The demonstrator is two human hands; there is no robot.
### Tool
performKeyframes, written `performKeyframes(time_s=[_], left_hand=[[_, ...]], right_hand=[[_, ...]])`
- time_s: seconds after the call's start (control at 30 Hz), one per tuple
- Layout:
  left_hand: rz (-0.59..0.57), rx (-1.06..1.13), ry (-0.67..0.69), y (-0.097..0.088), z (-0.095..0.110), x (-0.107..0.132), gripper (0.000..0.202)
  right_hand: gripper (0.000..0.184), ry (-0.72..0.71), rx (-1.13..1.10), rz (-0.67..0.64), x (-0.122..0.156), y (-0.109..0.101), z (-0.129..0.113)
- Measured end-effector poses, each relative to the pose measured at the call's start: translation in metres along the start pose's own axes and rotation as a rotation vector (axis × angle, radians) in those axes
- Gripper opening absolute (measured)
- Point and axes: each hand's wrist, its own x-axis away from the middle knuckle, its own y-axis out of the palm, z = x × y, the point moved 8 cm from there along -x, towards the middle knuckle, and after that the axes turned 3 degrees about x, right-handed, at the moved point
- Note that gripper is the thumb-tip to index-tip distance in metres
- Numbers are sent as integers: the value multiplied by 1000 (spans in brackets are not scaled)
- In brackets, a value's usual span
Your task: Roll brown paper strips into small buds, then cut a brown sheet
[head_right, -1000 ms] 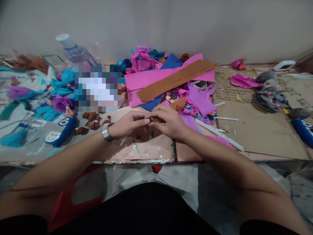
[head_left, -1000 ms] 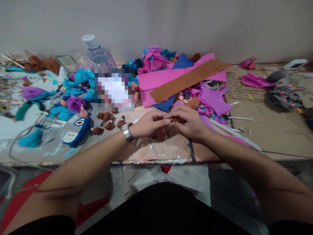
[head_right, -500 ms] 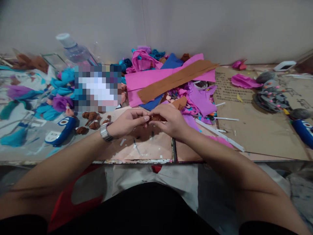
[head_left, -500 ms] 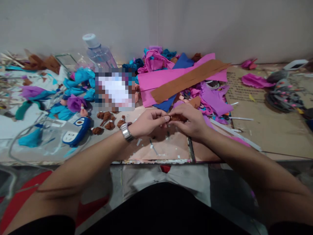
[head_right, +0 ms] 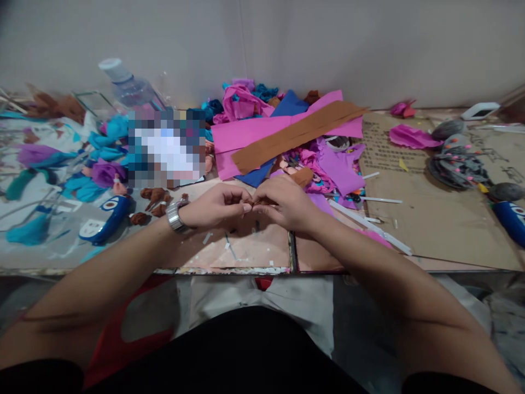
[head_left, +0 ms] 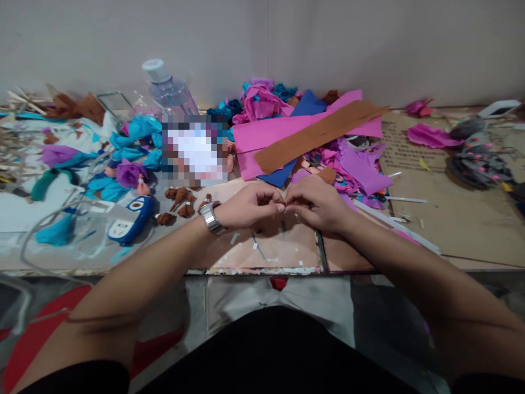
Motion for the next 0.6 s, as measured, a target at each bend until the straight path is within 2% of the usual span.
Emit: performKeyframes(time_s=[0.1, 0.17, 0.47, 0.6], left_hand=[[-45, -44, 15, 1, 1, 1, 28], [-51, -50, 1, 2, 0, 1, 29], [70, 189, -125, 5, -12, 1, 41], [129, 165, -122, 4, -14, 2, 43]], right_hand=[[26, -32, -24, -50, 1, 6, -3], [25, -60, -30, -70, 1, 8, -6], [20, 2, -93, 1, -1, 4, -4], [22, 17, -92, 57, 1, 2, 0]])
